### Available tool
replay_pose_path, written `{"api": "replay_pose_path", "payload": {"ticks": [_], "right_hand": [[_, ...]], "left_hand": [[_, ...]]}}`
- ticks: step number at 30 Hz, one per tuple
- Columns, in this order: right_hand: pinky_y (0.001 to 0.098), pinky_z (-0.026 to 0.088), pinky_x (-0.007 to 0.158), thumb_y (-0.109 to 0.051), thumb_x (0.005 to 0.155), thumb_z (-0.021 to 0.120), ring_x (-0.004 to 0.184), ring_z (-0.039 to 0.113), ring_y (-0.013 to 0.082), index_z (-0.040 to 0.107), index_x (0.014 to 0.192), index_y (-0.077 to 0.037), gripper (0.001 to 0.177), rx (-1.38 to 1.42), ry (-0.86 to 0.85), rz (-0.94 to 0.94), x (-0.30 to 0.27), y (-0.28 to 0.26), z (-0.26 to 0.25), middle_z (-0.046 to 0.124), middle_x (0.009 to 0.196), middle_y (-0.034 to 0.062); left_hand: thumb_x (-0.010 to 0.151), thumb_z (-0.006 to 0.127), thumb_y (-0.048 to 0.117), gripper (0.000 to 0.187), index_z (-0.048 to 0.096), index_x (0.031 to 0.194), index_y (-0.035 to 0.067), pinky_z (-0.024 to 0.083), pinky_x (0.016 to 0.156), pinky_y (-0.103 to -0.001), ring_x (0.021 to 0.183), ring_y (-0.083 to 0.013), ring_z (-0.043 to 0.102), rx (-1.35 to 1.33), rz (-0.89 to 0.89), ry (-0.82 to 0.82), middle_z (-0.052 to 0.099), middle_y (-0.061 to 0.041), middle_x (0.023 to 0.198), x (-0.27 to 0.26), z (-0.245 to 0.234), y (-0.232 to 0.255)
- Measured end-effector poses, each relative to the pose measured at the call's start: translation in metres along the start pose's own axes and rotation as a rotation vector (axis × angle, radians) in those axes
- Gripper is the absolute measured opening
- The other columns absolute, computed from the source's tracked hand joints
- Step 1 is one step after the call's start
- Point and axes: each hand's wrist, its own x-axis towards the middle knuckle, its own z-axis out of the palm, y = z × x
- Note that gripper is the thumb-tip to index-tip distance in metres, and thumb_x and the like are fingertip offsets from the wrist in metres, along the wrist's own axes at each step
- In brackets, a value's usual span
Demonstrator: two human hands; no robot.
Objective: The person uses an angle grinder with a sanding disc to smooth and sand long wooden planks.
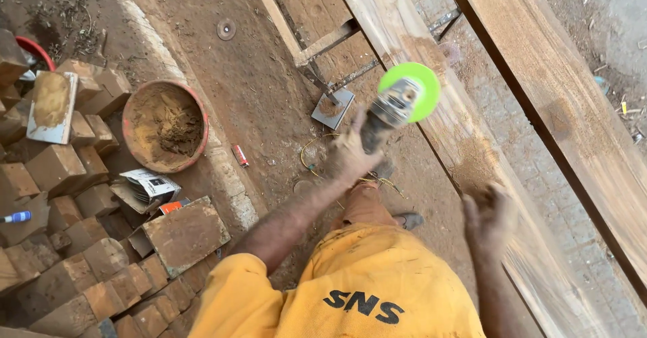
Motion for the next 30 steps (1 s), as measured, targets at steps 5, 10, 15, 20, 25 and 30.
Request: {"api": "replay_pose_path", "payload": {"ticks": [5, 10, 15, 20, 25, 30], "right_hand": [[0.0497, 0.049, 0.115, -0.017, 0.098, 0.079, 0.133, 0.053, 0.0310, 0.054, 0.136, 0.000, 0.048, -0.185, 0.322, 0.073, -0.010, 0.132, -0.024, 0.050, 0.146, 0.0191], [0.0591, 0.040, 0.116, -0.023, 0.103, 0.072, 0.140, 0.046, 0.0382, 0.056, 0.133, 0.000, 0.041, -0.404, 0.435, 0.137, -0.025, 0.201, -0.036, 0.045, 0.151, 0.0225], [0.0561, 0.034, 0.118, -0.024, 0.108, 0.052, 0.137, 0.047, 0.0372, 0.055, 0.127, 0.002, 0.032, -0.444, 0.488, -0.024, -0.030, 0.201, -0.020, 0.052, 0.136, 0.0194], [0.0532, 0.032, 0.117, -0.025, 0.111, 0.045, 0.133, 0.048, 0.0330, 0.056, 0.122, -0.001, 0.029, -0.487, 0.562, -0.051, -0.020, 0.230, -0.004, 0.055, 0.122, 0.0149], [0.0559, 0.033, 0.112, -0.019, 0.108, 0.045, 0.124, 0.046, 0.0331, 0.056, 0.115, -0.002, 0.021, -0.510, 0.505, 0.063, -0.016, 0.242, -0.003, 0.053, 0.111, 0.0145], [0.0546, 0.033, 0.112, -0.019, 0.109, 0.045, 0.125, 0.045, 0.0320, 0.055, 0.117, -0.002, 0.021, -0.542, 0.497, 0.049, -0.021, 0.258, -0.001, 0.053, 0.112, 0.0133]], "left_hand": [[0.085, 0.076, 0.035, 0.118, -0.017, 0.157, 0.033, 0.065, 0.069, -0.053, 0.100, -0.0471, 0.070, 0.276, 0.050, 0.008, 0.053, -0.031, 0.140, 0.066, -0.056, -0.027], [0.075, 0.076, 0.019, 0.124, -0.012, 0.156, 0.049, 0.069, 0.075, -0.047, 0.113, -0.0405, 0.069, 0.103, -0.029, 0.015, 0.050, -0.029, 0.144, 0.150, -0.110, -0.055], [0.076, 0.074, 0.019, 0.123, -0.011, 0.160, 0.045, 0.067, 0.076, -0.043, 0.104, -0.0341, 0.073, 0.202, -0.050, 0.003, 0.064, -0.023, 0.131, 0.143, -0.132, -0.031], [0.076, 0.078, 0.031, 0.117, -0.003, 0.160, 0.043, 0.064, 0.072, -0.049, 0.096, -0.0398, 0.068, 0.537, 0.037, -0.120, 0.061, -0.022, 0.120, 0.067, -0.093, -0.013], [0.080, 0.078, 0.042, 0.078, 0.039, 0.144, 0.019, 0.066, 0.073, -0.045, 0.095, -0.0306, 0.069, 0.540, -0.111, -0.154, 0.060, -0.017, 0.114, 0.093, -0.089, -0.042], [0.075, 0.078, 0.034, 0.095, 0.033, 0.157, 0.017, 0.065, 0.073, -0.042, 0.093, -0.0301, 0.069, 0.479, -0.077, -0.079, 0.060, -0.018, 0.110, 0.112, -0.096, -0.037]]}}
